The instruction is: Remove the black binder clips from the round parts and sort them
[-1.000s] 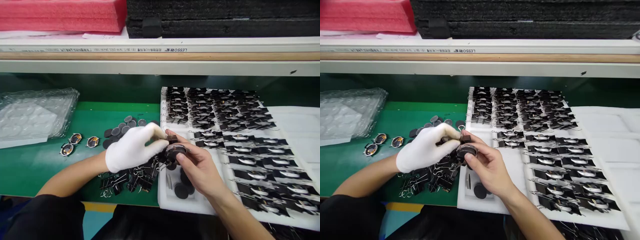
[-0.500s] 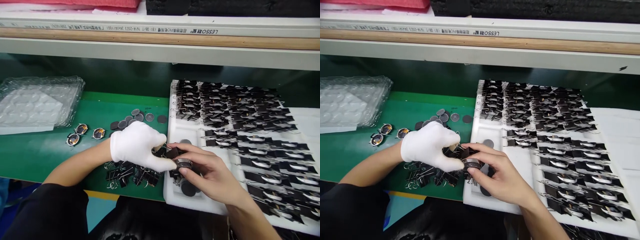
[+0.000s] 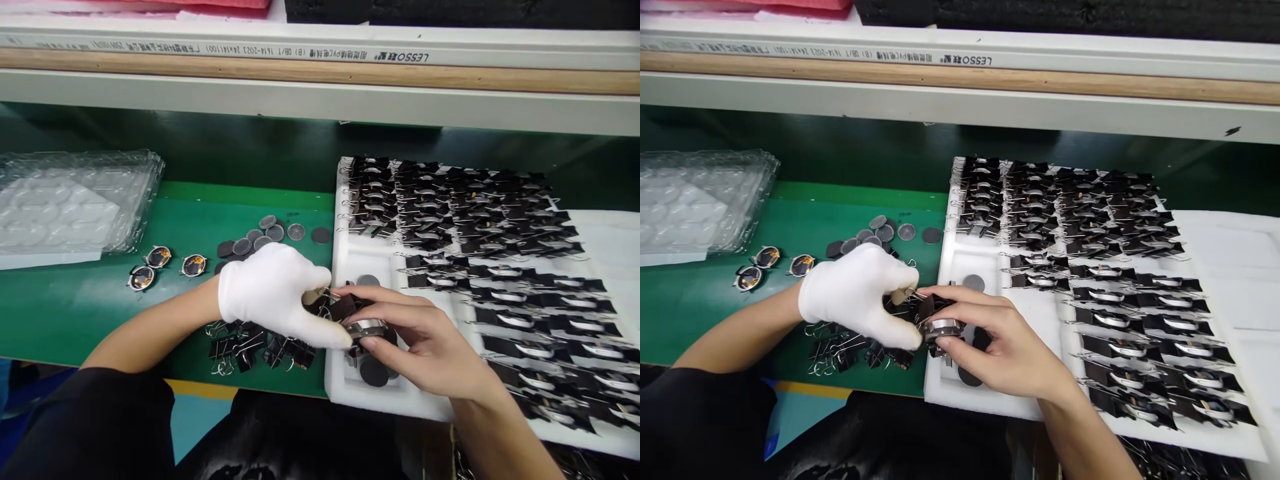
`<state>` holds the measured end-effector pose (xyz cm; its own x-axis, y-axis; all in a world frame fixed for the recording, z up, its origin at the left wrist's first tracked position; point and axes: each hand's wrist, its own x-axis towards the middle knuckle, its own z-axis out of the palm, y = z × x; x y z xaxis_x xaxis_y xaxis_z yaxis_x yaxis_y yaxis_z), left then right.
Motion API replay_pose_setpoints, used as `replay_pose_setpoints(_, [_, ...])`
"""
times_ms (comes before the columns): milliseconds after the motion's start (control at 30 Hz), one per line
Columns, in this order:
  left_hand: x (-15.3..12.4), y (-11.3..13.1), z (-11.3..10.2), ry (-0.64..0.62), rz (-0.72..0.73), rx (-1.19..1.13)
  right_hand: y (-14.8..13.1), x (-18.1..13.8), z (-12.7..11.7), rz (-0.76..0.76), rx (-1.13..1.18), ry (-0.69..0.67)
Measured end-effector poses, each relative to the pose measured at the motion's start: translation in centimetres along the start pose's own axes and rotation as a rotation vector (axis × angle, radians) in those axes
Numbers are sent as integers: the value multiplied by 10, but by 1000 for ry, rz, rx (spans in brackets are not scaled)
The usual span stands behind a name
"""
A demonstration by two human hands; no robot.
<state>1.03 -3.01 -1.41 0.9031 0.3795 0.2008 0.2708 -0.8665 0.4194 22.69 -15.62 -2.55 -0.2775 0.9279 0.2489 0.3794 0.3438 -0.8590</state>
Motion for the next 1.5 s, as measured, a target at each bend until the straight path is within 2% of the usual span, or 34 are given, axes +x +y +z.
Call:
replay_pose_setpoints(133, [-1,1,11,32,57,112,0,1,1,-19,22,-20])
replay_pose_setpoints(233, [-1,-1,13,-7,63,191,0,-1,0,5,-13,6])
replay_pose_setpoints(400, [4,-9,-3,-76,-41,51,5,-8,-8,179,104,261])
replay_pose_setpoints(467, [6,-9,-8,-83,-56,-22,9,-8,-11,247,125,315])
replay_pose_setpoints(567, [7,-5,-9,-94,-42,-100,12,-7,-16,303,26,376])
replay_pose_setpoints(633, [7,-2,-5,-107,-25,-144,11,-6,-20,319,-19,343])
replay_pose_setpoints(800, [4,0,4,-101,31,-129,2,-7,-31,305,-104,144])
replay_pose_setpoints(1000, [3,3,7,-165,61,-133,-7,-8,-38,302,-276,-18])
replay_pose_setpoints(1167, [1,4,12,-190,72,-97,-7,-7,-36,222,-321,-24])
replay_pose_setpoints(1267, [-2,4,12,-163,76,-67,-8,-7,-35,118,-360,-19])
replay_pose_setpoints(1333, [-3,6,8,-123,76,-42,-8,-9,-34,-33,-424,10])
replay_pose_setpoints(1400, [-3,12,0,-101,45,-93,-8,-12,-32,-222,-588,110])
replay_pose_setpoints(1500, [2,24,-10,-180,-121,-367,-5,-18,-26,-480,-965,301])
